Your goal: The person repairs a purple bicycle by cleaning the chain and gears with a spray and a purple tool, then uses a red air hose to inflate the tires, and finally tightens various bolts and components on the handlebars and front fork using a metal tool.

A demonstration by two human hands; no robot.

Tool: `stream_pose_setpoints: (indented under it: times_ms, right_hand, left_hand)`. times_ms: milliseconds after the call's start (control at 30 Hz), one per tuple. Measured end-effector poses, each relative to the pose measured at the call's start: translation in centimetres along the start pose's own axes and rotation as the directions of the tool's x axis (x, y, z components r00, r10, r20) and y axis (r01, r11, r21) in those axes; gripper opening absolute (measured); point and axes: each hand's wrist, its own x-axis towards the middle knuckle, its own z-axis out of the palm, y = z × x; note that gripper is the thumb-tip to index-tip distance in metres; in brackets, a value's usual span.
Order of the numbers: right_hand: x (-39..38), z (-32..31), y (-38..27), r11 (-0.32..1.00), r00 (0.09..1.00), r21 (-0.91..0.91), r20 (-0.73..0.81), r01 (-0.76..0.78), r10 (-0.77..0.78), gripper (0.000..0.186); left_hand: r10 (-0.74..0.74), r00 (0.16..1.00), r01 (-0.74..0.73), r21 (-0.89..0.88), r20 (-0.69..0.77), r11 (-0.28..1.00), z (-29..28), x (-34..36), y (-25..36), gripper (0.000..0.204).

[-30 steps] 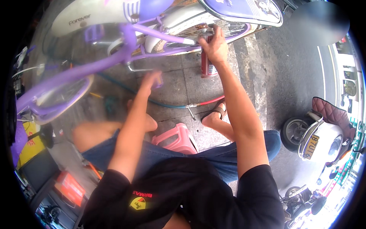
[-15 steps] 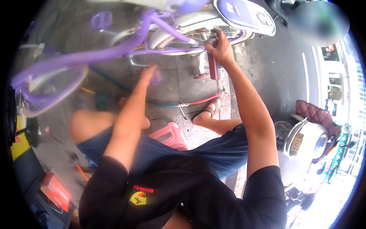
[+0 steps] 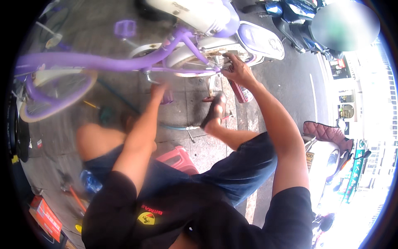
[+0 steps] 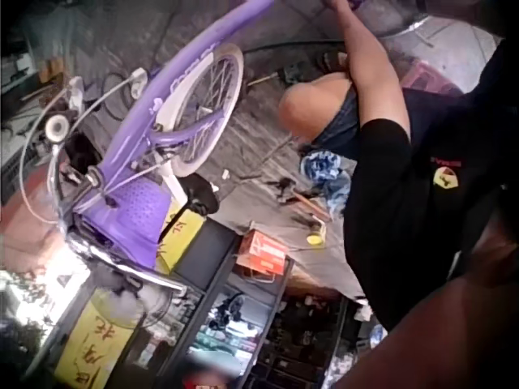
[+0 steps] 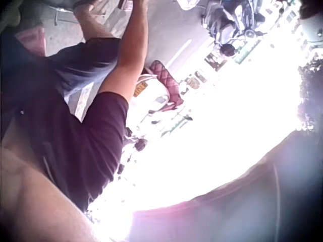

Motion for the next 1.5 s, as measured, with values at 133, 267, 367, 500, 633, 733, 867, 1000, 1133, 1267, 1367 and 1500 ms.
stream_pose_setpoints:
  times_ms: [133, 267, 367, 500, 633, 733, 867, 1000, 1133, 1267, 1367, 1500]
  right_hand:
    - [-2.3, 2.0, 4.8, 0.998, 0.998, -0.011, -0.016, -0.057, 0.056, 0.059]
    - [-2.7, 2.7, 7.3, 0.973, 0.978, 0.123, -0.039, -0.197, 0.203, 0.058]
    - [-2.4, 3.5, 8.3, 0.981, 0.979, 0.163, -0.159, -0.105, 0.131, 0.057]
    - [-2.7, 4.2, 8.1, 0.970, 0.970, 0.238, -0.224, -0.044, 0.099, 0.056]
    - [-1.7, 3.8, 6.9, 0.966, 0.967, 0.236, -0.200, -0.108, 0.157, 0.056]
    - [-1.4, 4.1, 7.2, 0.971, 0.968, 0.192, -0.175, -0.144, 0.178, 0.056]
    - [-1.0, 5.2, 8.8, 0.976, 0.963, 0.189, -0.224, -0.111, 0.153, 0.054]
    - [-0.5, 6.4, 9.9, 0.977, 0.948, 0.173, -0.269, -0.126, 0.170, 0.046]
    - [-0.5, 6.0, 9.6, 0.949, 0.942, 0.258, -0.230, -0.182, 0.243, 0.051]
    - [-0.7, 6.1, 9.2, 0.966, 0.948, 0.209, -0.246, -0.150, 0.200, 0.050]
    - [-0.3, 5.9, 9.0, 0.975, 0.945, 0.171, -0.270, -0.142, 0.185, 0.050]
    - [-0.3, 6.0, 9.3, 0.971, 0.941, 0.193, -0.278, -0.144, 0.195, 0.050]
  left_hand:
    - [-0.175, 0.929, 0.269, -0.270, 0.325, 0.925, 0.8, -3.1, 3.9, 0.025]
    - [-0.122, 0.864, 0.346, -0.399, 0.489, 0.849, -0.7, -3.0, 6.6, 0.018]
    - [-0.132, 0.841, 0.378, -0.395, 0.525, 0.837, -1.3, -1.9, 5.5, 0.019]
    - [-0.125, 0.792, 0.382, -0.325, 0.597, 0.865, -0.7, -2.1, 5.5, 0.021]
    - [-0.004, 0.820, 0.203, -0.284, 0.572, 0.937, -0.6, -1.1, 2.3, 0.025]
    - [-0.040, 0.842, 0.083, -0.056, 0.538, 0.995, -3.0, -0.1, -0.5, 0.022]
    - [-0.304, 0.787, -0.094, 0.590, 0.537, 0.802, -8.8, 1.6, 0.4, 0.020]
    - [-0.202, 0.833, -0.306, 0.733, 0.515, 0.607, -16.1, 2.0, 3.8, 0.025]
    - [-0.494, 0.732, 0.327, 0.395, 0.469, 0.859, -18.4, -0.3, 8.0, 0.033]
    - [-0.533, 0.643, 0.746, -0.295, 0.549, 0.597, -19.2, -2.5, 7.5, 0.039]
    - [-0.588, 0.646, 0.763, -0.375, 0.487, 0.527, -19.9, -4.9, 6.4, 0.039]
    - [-0.576, 0.731, 0.682, -0.403, 0.365, 0.610, -21.2, -5.7, 6.1, 0.039]
